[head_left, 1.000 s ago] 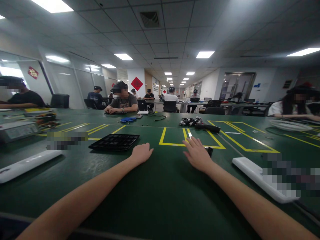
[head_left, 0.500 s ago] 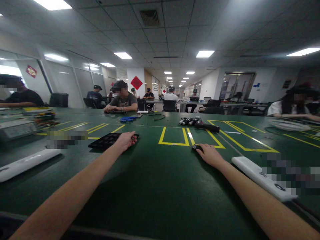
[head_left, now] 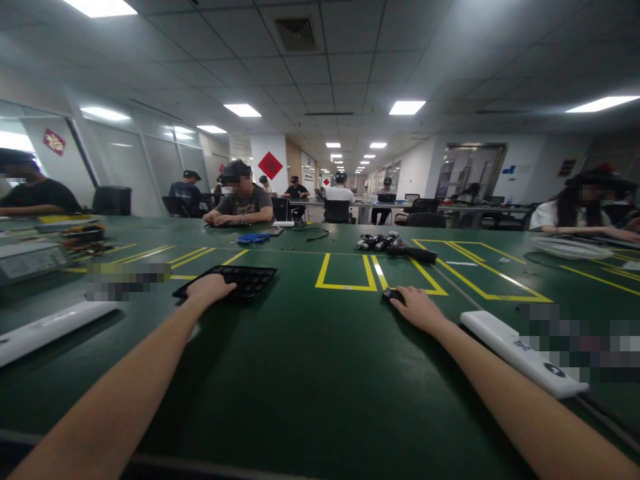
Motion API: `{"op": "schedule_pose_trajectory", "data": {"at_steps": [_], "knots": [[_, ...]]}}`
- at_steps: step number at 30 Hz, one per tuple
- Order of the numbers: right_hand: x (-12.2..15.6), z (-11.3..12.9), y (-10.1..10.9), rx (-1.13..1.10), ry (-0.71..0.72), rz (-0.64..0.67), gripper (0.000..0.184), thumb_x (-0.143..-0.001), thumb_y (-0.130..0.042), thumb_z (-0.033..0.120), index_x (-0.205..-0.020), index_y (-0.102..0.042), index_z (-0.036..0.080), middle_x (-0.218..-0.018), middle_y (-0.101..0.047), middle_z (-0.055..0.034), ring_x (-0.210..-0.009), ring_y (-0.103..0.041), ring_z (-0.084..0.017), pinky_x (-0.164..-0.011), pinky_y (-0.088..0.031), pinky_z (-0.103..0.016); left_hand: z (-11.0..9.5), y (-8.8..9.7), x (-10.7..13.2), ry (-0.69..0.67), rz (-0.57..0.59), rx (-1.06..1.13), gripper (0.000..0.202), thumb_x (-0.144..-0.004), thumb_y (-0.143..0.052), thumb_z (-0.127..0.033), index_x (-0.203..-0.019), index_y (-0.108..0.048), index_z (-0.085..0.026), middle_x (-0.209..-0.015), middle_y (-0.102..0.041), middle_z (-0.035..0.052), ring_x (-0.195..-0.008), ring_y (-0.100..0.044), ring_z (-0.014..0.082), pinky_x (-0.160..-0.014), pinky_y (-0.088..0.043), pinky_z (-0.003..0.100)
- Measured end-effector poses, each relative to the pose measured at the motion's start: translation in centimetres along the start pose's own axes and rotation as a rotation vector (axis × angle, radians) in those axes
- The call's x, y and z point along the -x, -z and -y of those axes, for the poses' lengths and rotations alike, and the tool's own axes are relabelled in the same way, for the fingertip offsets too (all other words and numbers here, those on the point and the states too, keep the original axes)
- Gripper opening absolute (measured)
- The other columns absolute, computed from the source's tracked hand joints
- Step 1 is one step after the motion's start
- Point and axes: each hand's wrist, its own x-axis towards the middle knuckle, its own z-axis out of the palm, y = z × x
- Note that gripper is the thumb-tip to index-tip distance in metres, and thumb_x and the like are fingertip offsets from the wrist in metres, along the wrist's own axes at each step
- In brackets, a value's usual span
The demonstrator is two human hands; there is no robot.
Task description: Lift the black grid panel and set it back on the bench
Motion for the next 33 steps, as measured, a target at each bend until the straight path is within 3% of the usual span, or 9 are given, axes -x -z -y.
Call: {"op": "schedule_pose_trajectory", "data": {"at_steps": [3, 5, 8, 11, 14, 20, 24, 29, 33], "knots": [[-0.3, 0.1, -0.2, -0.086, -0.036, -0.003, 0.047, -0.079, -0.049, 0.038, -0.118, -0.052, 0.012, -0.116, -0.056, -0.0143, -0.105, -0.049, -0.030, -0.090, -0.037, -0.039, -1.5, -0.1, 0.8, 0.044, 0.012, -0.101, 0.042, -0.067, -0.055, -0.052, -0.069, -0.060, -0.010, -0.094, -0.063, 0.0232, -0.095, -0.055, 0.0385, -0.071, -0.042, 0.040], [-0.4, 0.9, -0.2, -0.201, -0.036, -0.009, 0.042, -0.078, -0.053, 0.033, -0.114, -0.055, 0.012, -0.114, -0.057, -0.0134, -0.104, -0.051, -0.027, -0.091, -0.037, -0.038, -3.7, -0.4, 2.0, -0.016, 0.001, -0.069, 0.046, -0.072, -0.048, -0.055, -0.076, -0.062, -0.011, -0.092, -0.064, 0.0192, -0.091, -0.058, 0.0330, -0.068, -0.042, 0.034], [0.1, 3.1, -0.2, -0.461, 0.015, 0.000, 0.039, -0.075, -0.057, 0.028, -0.111, -0.056, 0.014, -0.111, -0.059, -0.0108, -0.103, -0.053, -0.024, -0.091, -0.039, -0.038, -8.5, -1.8, 5.3, -0.172, -0.037, 0.189, 0.043, -0.075, -0.047, -0.049, -0.089, -0.062, -0.012, -0.087, -0.065, 0.0127, -0.082, -0.059, 0.0247, -0.063, -0.041, 0.028], [1.1, 5.8, -0.4, -0.766, 0.068, 0.059, 0.043, -0.073, -0.059, 0.028, -0.115, -0.054, 0.017, -0.112, -0.058, -0.0089, -0.103, -0.053, -0.023, -0.090, -0.040, -0.039, -12.9, -4.2, 9.6, -0.318, 0.015, 0.514, 0.036, -0.077, -0.049, -0.042, -0.092, -0.060, -0.011, -0.079, -0.064, 0.0082, -0.072, -0.058, 0.0188, -0.060, -0.041, 0.026], [1.9, 7.6, -1.3, -1.048, 0.207, 0.084, 0.044, -0.071, -0.062, 0.028, -0.113, -0.054, 0.018, -0.111, -0.059, -0.0070, -0.105, -0.053, -0.023, -0.091, -0.041, -0.041, -15.2, -6.5, 13.2, -0.478, 0.091, 0.672, 0.033, -0.076, -0.050, -0.041, -0.091, -0.058, -0.012, -0.075, -0.059, 0.0045, -0.066, -0.053, 0.0156, -0.059, -0.040, 0.026], [2.1, 7.9, -3.0, -1.155, 0.371, 0.101, 0.040, -0.066, -0.067, 0.026, -0.104, -0.059, 0.019, -0.111, -0.059, -0.0060, -0.108, -0.051, -0.026, -0.094, -0.039, -0.046, -14.7, -7.5, 15.0, -0.606, 0.292, 0.728, 0.038, -0.072, -0.056, -0.042, -0.097, -0.052, -0.013, -0.065, -0.046, -0.0034, -0.056, -0.042, 0.0107, -0.054, -0.036, 0.024], [2.6, 8.1, -2.2, -1.086, 0.421, 0.063, 0.043, -0.069, -0.065, 0.027, -0.111, -0.056, 0.018, -0.113, -0.059, -0.0073, -0.109, -0.050, -0.026, -0.097, -0.037, -0.045, -14.2, -7.3, 15.1, -0.642, 0.413, 0.828, 0.040, -0.074, -0.055, -0.042, -0.102, -0.049, -0.014, -0.069, -0.048, -0.0018, -0.062, -0.045, 0.0116, -0.056, -0.037, 0.024], [3.6, 9.3, 0.0, -0.952, 0.666, 0.065, 0.034, -0.079, -0.054, 0.030, -0.111, -0.059, 0.021, -0.115, -0.061, -0.0053, -0.112, -0.051, -0.023, -0.101, -0.035, -0.041, -14.3, -7.4, 15.6, -0.642, 0.408, 0.724, 0.046, -0.068, -0.062, -0.042, -0.104, -0.051, -0.014, -0.063, -0.040, -0.0060, -0.057, -0.037, 0.0091, -0.054, -0.032, 0.023], [3.8, 9.5, 0.4, -0.883, 0.656, 0.066, 0.038, -0.080, -0.052, 0.027, -0.117, -0.056, 0.023, -0.124, -0.055, -0.0041, -0.117, -0.046, -0.025, -0.103, -0.033, -0.041, -14.8, -6.9, 15.2, -0.474, 0.370, 0.890, 0.035, -0.069, -0.062, -0.033, -0.097, -0.052, -0.016, -0.075, -0.046, -0.0024, -0.061, -0.042, 0.0095, -0.057, -0.036, 0.023]]}}
